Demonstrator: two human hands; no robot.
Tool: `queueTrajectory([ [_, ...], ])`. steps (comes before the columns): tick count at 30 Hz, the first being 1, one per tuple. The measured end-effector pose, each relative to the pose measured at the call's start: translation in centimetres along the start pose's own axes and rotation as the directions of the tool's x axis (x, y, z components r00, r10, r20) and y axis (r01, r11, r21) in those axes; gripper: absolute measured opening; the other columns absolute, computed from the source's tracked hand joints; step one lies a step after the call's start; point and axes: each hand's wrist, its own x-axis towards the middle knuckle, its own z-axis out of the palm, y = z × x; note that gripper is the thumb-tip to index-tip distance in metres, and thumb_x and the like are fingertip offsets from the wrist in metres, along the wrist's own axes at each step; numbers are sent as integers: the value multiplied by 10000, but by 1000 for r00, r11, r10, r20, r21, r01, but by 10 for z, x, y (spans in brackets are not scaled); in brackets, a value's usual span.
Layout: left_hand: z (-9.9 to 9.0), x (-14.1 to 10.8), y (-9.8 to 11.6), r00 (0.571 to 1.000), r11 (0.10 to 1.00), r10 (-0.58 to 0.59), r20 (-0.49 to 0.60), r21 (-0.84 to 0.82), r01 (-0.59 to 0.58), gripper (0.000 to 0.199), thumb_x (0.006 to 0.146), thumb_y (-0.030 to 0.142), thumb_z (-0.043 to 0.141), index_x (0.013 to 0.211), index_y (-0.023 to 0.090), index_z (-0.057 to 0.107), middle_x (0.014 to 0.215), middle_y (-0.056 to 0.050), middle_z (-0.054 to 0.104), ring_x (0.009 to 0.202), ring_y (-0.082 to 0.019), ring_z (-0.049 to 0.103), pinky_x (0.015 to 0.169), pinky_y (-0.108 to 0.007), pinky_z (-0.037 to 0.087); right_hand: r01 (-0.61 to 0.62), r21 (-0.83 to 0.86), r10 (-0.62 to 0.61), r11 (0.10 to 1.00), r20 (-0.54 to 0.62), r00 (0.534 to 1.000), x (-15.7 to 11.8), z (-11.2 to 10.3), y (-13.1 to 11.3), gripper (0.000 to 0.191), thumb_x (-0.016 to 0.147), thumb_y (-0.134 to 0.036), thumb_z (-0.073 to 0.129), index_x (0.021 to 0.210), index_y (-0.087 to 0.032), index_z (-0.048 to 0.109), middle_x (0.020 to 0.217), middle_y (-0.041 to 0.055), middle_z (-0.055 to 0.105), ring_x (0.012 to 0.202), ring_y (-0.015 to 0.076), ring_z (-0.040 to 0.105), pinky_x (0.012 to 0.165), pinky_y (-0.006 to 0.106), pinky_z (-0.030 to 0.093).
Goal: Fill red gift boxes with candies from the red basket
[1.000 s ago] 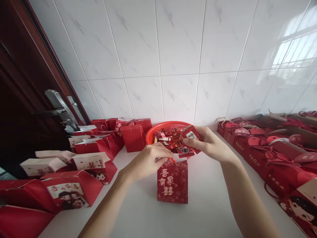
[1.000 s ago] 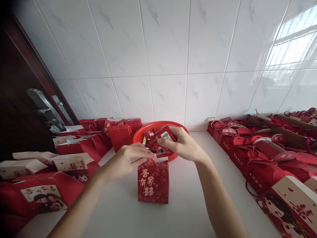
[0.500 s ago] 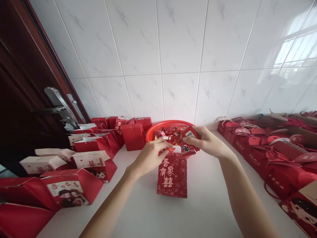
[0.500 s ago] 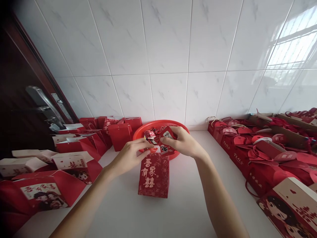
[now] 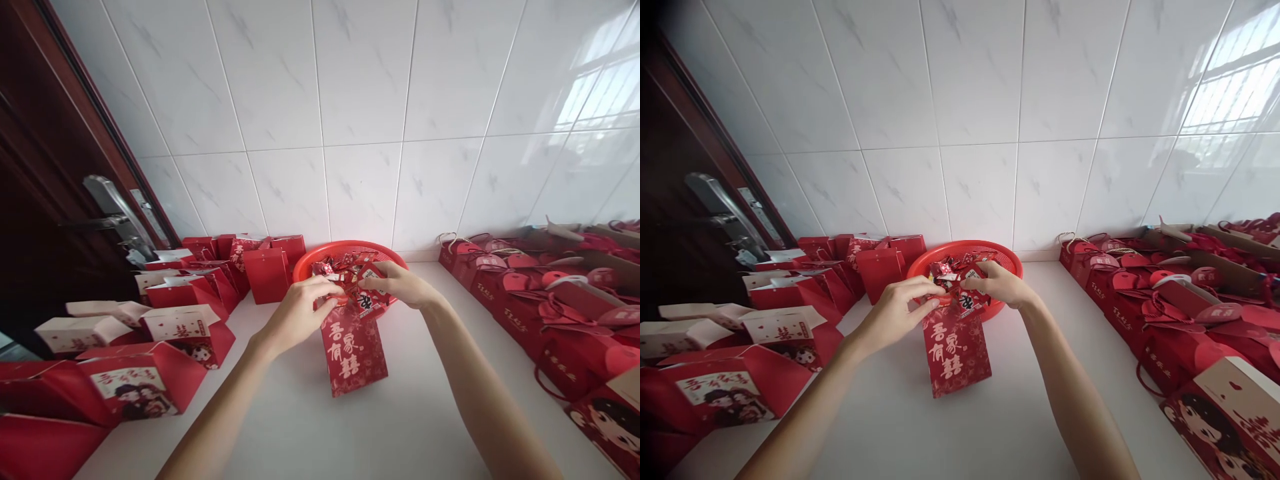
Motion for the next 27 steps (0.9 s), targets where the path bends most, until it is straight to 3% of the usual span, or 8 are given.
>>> queueTrajectory([
  [4,-6,-1,9,987,994,98,-125,50,-92,206,940,186,564,996,226,758,1002,-56,736,903,-188,691,847,-305,555,69,17,-68,997,-41,997,-13,0,-17,202,772,-389,754,791,-193,707,718,5,664,666,160,571,599,282,450],
  [7,-9,-3,13,979,985,151,-139,103,-137,216,939,180,565,995,240,765,989,-53,739,915,-197,688,881,-331,547,84,-4,-84,996,-16,996,-18,-1,-22,218,764,-398,766,749,-197,683,680,-4,642,634,150,545,558,268,425],
  [14,-6,-5,10,988,992,84,128,82,-95,262,923,128,528,954,226,770,909,-48,722,776,-177,671,683,-287,517,46,-156,-17,987,179,984,-17,-6,-17,314,761,-424,759,645,-197,575,602,-45,498,554,101,420,472,228,325],
  [21,-9,-6,14,991,991,-8,133,134,-10,310,911,84,521,961,236,786,917,-37,731,767,-178,679,660,-289,501,35,-170,8,985,246,969,-21,-11,-21,254,792,-388,726,681,-191,612,631,-33,526,573,105,455,488,225,363],
  [27,-15,-8,14,977,984,42,209,160,-77,341,904,64,509,924,251,793,924,-31,716,786,-172,667,667,-277,493,36,-183,13,983,260,966,-21,-11,-21,229,815,-366,701,700,-194,602,642,-38,497,592,102,434,505,222,351],
])
